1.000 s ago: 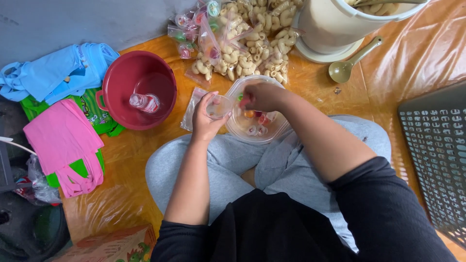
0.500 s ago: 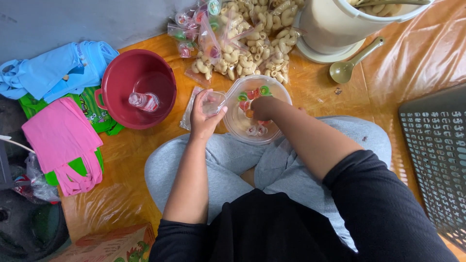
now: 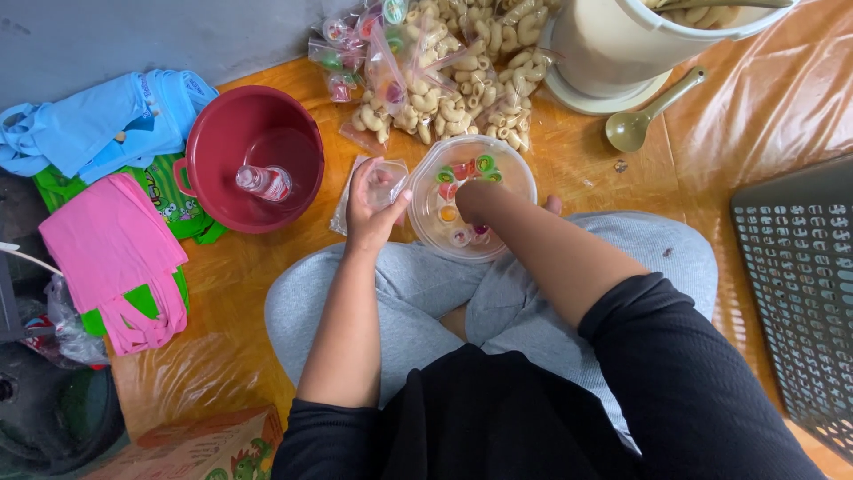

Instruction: Packing small colorful jelly cups from a clear bowl into small plastic bags.

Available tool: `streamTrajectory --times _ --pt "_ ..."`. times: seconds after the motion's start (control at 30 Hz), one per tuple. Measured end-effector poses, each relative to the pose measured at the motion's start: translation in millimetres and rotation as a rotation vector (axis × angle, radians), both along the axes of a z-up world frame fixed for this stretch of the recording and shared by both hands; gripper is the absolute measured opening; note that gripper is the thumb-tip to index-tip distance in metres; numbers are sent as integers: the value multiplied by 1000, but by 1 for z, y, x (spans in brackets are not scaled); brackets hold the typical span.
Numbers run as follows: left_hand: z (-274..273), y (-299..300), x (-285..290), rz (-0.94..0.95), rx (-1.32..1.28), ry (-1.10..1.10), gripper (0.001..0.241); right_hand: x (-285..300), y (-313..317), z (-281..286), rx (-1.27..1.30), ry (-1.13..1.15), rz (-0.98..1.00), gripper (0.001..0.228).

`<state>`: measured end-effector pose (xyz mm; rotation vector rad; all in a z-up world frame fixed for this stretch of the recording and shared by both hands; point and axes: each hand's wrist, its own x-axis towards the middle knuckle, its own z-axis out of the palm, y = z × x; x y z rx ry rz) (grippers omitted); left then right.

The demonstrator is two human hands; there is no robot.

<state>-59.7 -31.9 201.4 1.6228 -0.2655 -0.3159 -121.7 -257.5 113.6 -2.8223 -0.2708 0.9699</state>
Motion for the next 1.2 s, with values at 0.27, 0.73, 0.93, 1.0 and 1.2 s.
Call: streamTrajectory --times 0.27,0.73,0.93,1.0,1.2 --pt "14 -6 -11 -34 67 -55 78 28 -7 193 810 -352 -568 15" --pt "14 7 6 -64 -499 315 55 10 9 -15 332 58 -426 48" --pt "22 9 4 -110 -603 426 56 -12 42 -73 91 91 -179 47" --pt "38 7 1 -128 -692 507 42 -13 38 -37 137 100 -126 41" --pt "72 4 -7 -70 -786 674 33 3 29 -21 246 129 -192 40"
